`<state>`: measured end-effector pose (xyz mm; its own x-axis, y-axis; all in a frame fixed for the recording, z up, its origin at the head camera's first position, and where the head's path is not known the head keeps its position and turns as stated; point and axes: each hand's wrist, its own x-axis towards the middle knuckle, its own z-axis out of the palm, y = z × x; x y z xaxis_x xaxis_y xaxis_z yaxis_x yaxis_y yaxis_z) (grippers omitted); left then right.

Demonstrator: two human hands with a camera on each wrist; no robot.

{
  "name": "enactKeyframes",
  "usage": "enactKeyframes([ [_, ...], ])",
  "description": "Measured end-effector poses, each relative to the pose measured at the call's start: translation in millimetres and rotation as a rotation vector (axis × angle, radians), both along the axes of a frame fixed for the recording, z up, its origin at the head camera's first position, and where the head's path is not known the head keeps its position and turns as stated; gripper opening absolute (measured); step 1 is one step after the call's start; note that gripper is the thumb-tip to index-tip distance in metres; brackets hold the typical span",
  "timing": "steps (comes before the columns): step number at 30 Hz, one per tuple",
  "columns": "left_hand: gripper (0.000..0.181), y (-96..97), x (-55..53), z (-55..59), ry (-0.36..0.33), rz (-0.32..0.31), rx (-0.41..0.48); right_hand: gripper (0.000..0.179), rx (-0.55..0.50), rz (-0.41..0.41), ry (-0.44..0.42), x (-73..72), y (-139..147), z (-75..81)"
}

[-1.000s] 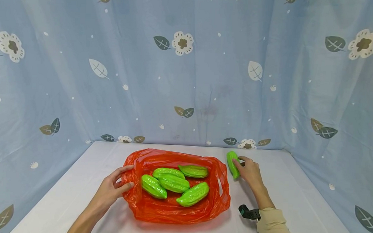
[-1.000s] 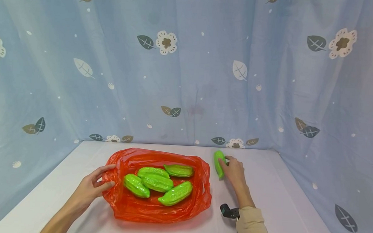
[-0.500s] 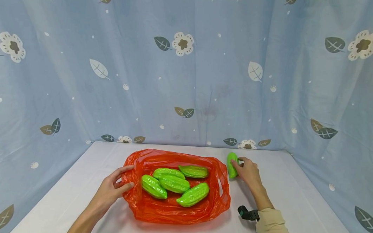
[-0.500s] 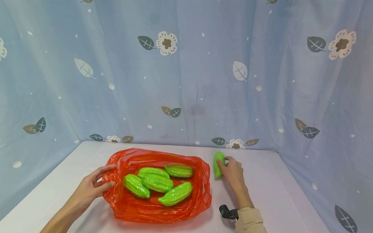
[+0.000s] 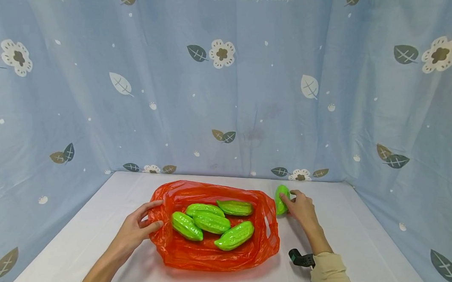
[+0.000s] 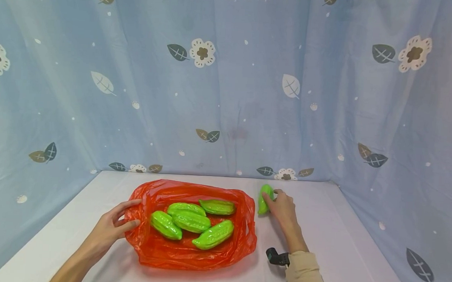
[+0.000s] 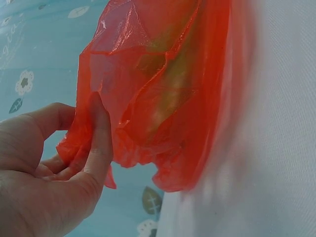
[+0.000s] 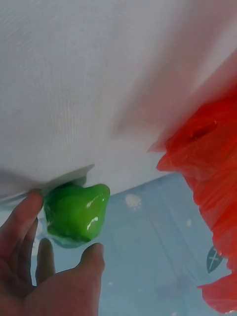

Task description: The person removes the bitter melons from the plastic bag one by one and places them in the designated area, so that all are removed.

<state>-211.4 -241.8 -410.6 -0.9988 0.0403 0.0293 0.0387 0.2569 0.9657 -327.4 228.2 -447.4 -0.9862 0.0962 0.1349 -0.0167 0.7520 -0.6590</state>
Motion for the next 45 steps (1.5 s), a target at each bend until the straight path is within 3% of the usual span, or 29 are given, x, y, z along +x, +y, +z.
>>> enactKeyframes([
  [6,0.059,0.1,-0.9,-1.1,-0.01,0.005,-0.005,0.066,0.032,0.0,0.001,3.6,4,11.4],
  [12,0.059,-1.2,-2.2,-4.1,0.0,0.005,-0.016,0.061,0.117,-0.001,0.065,3.9,4,20.1],
  [22,0.058,-1.4,-0.6,-2.3,-0.011,0.007,-0.005,0.053,0.121,0.017,0.177,15.2,-3,39.4],
  [37,0.059,-2.2,-0.7,-3.3,-0.007,0.007,-0.001,0.042,0.192,0.151,0.258,43.1,-21,85.8],
  [45,0.057,-2.7,-1.1,-2.7,-0.007,0.008,0.003,0.041,0.217,0.296,0.264,61.7,-33,101.7],
])
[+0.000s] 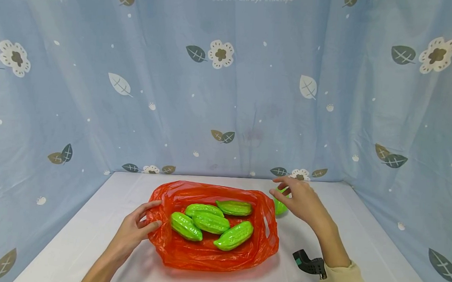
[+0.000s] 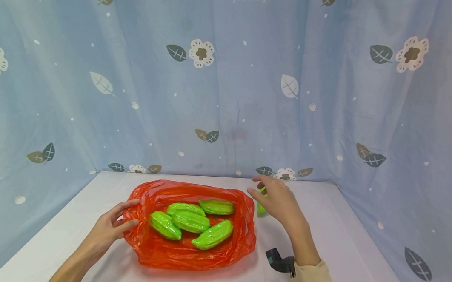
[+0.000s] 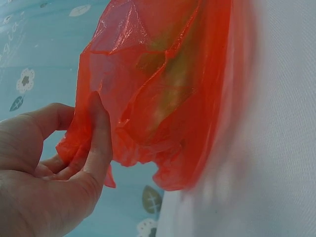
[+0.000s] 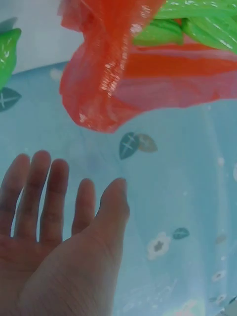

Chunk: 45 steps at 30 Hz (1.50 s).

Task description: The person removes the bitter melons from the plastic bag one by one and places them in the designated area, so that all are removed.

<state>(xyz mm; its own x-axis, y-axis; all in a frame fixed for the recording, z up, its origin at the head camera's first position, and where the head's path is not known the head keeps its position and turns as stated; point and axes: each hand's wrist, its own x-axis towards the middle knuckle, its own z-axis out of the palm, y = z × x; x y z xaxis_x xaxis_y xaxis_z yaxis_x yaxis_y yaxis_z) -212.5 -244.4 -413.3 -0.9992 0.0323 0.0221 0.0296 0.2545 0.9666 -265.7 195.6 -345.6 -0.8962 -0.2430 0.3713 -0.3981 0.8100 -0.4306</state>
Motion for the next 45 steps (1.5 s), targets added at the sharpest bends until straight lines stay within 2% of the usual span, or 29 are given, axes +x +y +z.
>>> enactKeyframes([
  [10,0.059,0.0,0.8,0.2,0.002,-0.001,0.001,0.04,0.027,0.102,-0.014,15.6,-11,10.9],
  [23,0.06,0.6,1.2,0.9,-0.001,0.004,-0.006,0.043,0.07,0.235,-0.018,23.8,-21,13.3],
  [34,0.059,0.2,0.9,0.3,0.001,0.005,0.0,0.046,0.131,0.258,-0.06,31.6,-32,10.5],
  [45,0.053,1.9,0.8,-0.4,-0.01,0.027,0.052,0.045,0.155,0.296,-0.113,33.0,-39,9.5],
])
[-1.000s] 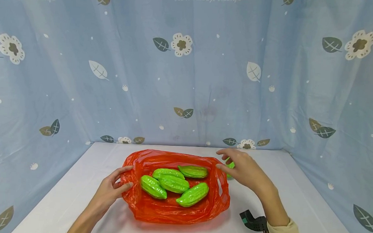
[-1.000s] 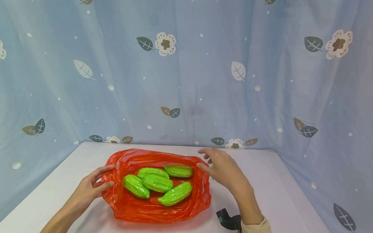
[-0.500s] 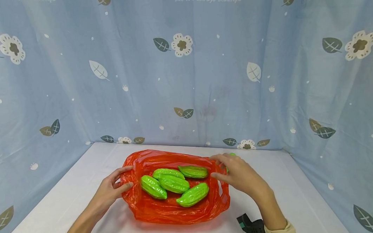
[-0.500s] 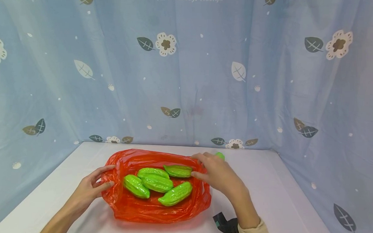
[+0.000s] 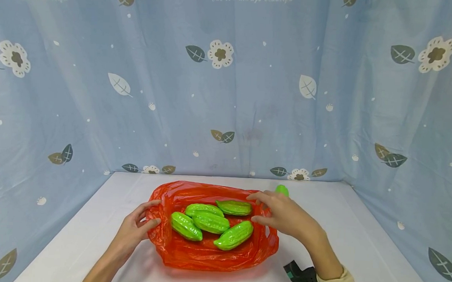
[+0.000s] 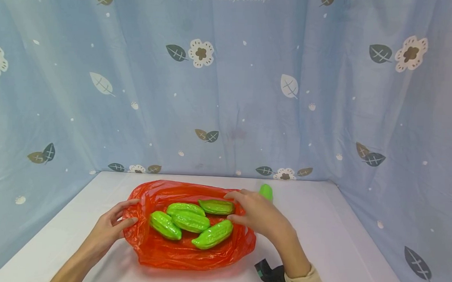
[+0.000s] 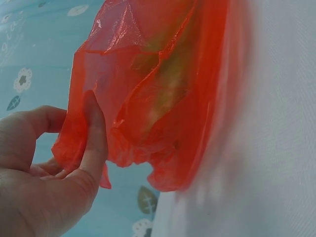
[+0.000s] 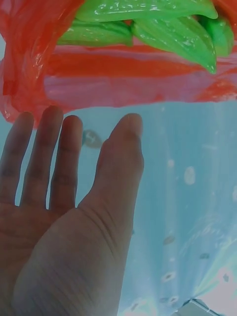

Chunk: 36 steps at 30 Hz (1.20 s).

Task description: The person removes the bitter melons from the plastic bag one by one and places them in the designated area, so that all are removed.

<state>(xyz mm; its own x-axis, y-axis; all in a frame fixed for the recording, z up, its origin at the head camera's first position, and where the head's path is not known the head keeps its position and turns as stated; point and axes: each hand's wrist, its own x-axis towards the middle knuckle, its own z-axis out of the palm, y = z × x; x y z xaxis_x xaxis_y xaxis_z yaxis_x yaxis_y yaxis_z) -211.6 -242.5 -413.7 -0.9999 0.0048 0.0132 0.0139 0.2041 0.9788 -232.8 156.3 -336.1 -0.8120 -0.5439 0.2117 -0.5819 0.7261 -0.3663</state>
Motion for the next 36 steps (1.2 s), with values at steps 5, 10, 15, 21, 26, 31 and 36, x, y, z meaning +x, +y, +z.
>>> enactKeyframes([
  [5,0.053,1.1,-0.1,-0.1,0.002,0.008,0.009,0.048,0.03,0.011,-0.017,-0.4,-3,-2.0],
  [10,0.053,1.3,-0.9,-2.2,0.02,-0.004,0.016,0.049,0.059,0.032,-0.023,-0.9,-5,-5.2],
  [15,0.053,1.3,-1.6,-2.7,0.024,-0.011,0.017,0.048,0.087,0.038,-0.049,0.5,-9,-6.9],
  [21,0.052,2.7,-2.4,-3.0,0.013,0.003,0.0,0.049,0.111,0.034,-0.111,1.4,-15,-8.4],
  [26,0.052,3.2,-2.1,-2.3,0.015,0.006,-0.002,0.05,0.11,0.034,-0.148,2.4,-19,-10.2],
  [31,0.053,3.4,-1.1,-1.2,0.018,-0.001,0.007,0.052,0.126,0.041,-0.166,3.3,-24,-14.6],
  [36,0.053,3.8,-0.2,-1.3,0.018,-0.005,0.019,0.05,0.152,0.068,-0.189,3.2,-31,-22.9],
])
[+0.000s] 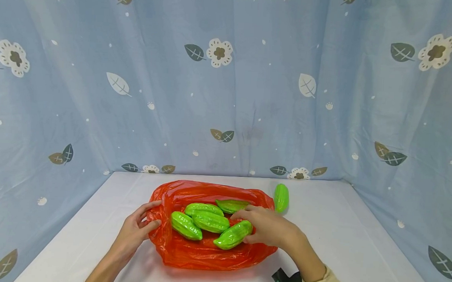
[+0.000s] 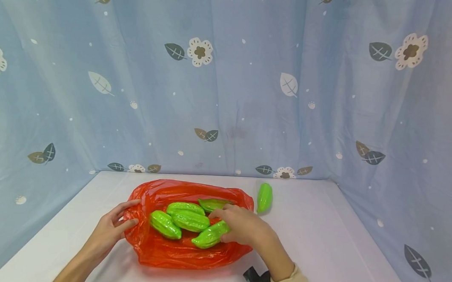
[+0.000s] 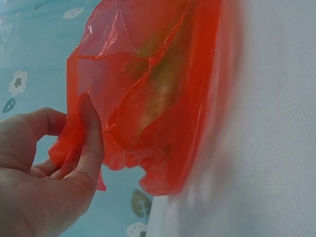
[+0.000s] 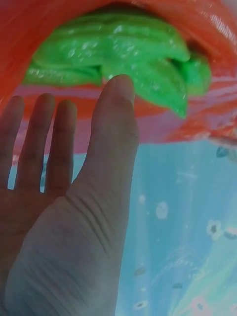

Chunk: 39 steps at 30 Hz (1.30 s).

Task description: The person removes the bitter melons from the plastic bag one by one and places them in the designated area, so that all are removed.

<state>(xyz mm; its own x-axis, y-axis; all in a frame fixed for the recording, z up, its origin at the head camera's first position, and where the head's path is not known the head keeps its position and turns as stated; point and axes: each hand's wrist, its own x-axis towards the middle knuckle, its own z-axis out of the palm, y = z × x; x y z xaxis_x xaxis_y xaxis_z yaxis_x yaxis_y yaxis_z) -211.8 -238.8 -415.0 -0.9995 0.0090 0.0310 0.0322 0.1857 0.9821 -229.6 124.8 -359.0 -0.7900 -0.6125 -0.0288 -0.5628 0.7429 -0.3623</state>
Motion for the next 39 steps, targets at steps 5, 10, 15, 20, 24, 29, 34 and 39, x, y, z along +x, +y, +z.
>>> enactKeyframes([
  [5,0.053,0.6,-0.1,0.3,-0.005,0.005,-0.009,0.049,0.04,0.038,0.018,-1.1,-7,-7.6],
  [10,0.053,0.5,-0.7,-0.5,-0.017,0.01,-0.025,0.05,0.056,0.049,0.061,-2.8,-12,-14.6],
  [15,0.053,0.5,-0.4,-1.2,-0.026,0.011,-0.021,0.05,0.083,0.051,0.084,-4.7,-16,-22.3],
  [20,0.054,0.6,0.1,-1.4,-0.025,0.008,-0.023,0.049,0.104,0.06,0.096,-7.4,-19,-29.6],
  [24,0.053,1.0,-0.2,-0.9,-0.028,0.014,-0.023,0.048,0.123,0.072,0.122,-9.6,-20,-33.4],
  [29,0.053,0.9,-0.4,-1.1,-0.022,0.013,-0.03,0.048,0.131,0.08,0.137,-10.9,-20,-36.8],
  [34,0.052,1.1,-0.5,-1.4,-0.032,0.018,-0.03,0.048,0.13,0.082,0.14,-11.5,-21,-39.3],
  [39,0.052,1.0,-1.2,-1.5,-0.03,0.015,-0.029,0.046,0.131,0.083,0.139,-11.0,-21,-39.1],
])
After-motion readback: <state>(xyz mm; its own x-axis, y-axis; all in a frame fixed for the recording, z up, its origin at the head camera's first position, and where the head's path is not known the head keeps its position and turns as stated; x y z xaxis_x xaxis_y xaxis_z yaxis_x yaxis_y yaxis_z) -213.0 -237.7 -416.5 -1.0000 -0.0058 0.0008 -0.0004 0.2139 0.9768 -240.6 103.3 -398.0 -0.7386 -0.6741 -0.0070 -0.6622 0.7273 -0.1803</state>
